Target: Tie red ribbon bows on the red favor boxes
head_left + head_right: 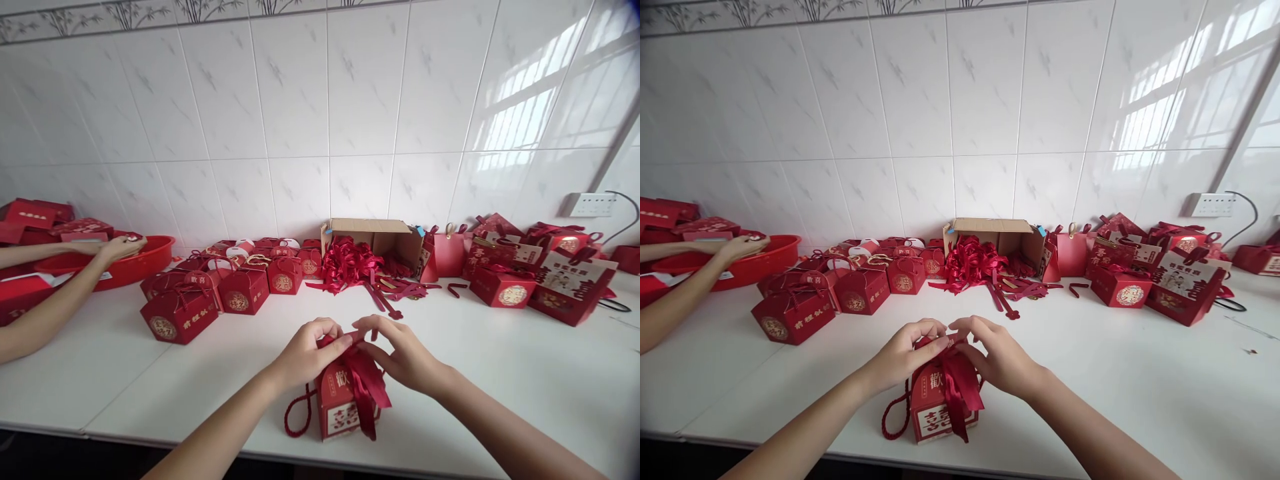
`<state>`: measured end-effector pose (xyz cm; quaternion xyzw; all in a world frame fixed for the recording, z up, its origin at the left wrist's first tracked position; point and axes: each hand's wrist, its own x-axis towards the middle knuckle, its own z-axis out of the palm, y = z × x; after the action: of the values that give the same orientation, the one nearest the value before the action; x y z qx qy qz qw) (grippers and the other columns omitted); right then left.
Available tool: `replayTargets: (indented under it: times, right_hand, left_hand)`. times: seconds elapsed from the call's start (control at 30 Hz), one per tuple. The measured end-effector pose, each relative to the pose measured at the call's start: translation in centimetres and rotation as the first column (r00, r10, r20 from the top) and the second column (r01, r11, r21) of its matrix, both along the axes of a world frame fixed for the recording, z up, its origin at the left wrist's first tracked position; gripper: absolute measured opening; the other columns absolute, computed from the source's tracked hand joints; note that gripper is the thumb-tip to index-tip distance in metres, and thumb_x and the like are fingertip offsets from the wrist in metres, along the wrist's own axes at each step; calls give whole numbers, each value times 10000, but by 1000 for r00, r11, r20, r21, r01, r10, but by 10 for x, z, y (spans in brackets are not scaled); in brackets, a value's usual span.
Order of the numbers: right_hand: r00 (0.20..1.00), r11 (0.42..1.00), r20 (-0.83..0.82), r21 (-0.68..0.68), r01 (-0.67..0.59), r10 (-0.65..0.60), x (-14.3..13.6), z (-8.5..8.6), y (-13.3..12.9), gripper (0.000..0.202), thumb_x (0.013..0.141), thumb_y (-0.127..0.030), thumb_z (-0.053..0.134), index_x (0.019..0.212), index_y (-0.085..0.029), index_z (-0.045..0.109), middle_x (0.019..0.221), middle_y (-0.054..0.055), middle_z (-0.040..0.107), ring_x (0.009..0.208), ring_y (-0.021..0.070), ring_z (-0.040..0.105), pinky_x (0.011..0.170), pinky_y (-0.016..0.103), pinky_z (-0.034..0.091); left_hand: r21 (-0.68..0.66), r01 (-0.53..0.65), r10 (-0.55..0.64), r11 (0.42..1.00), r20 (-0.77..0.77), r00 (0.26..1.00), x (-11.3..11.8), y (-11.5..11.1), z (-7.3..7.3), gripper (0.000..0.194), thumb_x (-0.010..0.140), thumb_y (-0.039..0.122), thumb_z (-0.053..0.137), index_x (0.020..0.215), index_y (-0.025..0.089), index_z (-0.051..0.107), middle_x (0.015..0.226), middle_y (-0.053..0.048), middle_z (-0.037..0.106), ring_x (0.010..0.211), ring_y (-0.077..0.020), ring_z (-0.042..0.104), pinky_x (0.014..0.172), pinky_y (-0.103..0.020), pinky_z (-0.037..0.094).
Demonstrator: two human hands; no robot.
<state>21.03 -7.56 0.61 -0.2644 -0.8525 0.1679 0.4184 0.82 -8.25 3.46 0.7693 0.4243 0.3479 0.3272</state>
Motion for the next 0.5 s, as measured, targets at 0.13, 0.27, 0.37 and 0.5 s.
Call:
replayTargets:
  times: [0.13, 0.27, 0.37, 0.5]
  right_hand:
    - [1000, 1000, -18, -19, 7, -7, -3, 3, 1, 197, 888, -142, 495, 1062, -231, 522, 904, 29, 638, 793, 139, 606, 700, 269, 511]
    - [1000, 1000, -15, -2, 25, -25, 2, 2, 5, 85, 877, -147, 508, 914, -214, 545, 845, 26, 622, 752, 142, 593, 665, 268, 492]
    - [997, 997, -17, 14, 70, -70, 9, -3, 7, 69, 875, -150, 507, 848, -210, 527, 809, 25, 608, 729, 147, 581, 643, 272, 477]
    - [991, 991, -41, 21, 129, -128, 14, -8, 8, 68, 891, -168, 494, 849, -208, 529, 803, 28, 602, 729, 148, 573, 644, 275, 472]
  left_hand:
    - [-20, -24, 25, 1000, 87, 996, 6, 1, -8, 247, 818, 328, 587, 623, 179, 555, 735, -20, 653, 714, -160, 595, 691, -270, 469]
    - [-51, -3, 10, 999, 147, 989, 2, 3, -13, 286, 782, 274, 625, 555, 180, 478, 816, -50, 698, 796, -195, 638, 719, -293, 472]
    - [-109, 17, -1, 994, 143, 990, -1, 4, -13, 198, 770, 263, 638, 611, 169, 566, 907, -69, 713, 853, -213, 656, 767, -313, 473]
    - [-154, 26, 0, 988, 170, 985, -2, 5, -12, 142, 730, 243, 680, 638, 164, 606, 919, -76, 713, 932, -237, 656, 811, -322, 470]
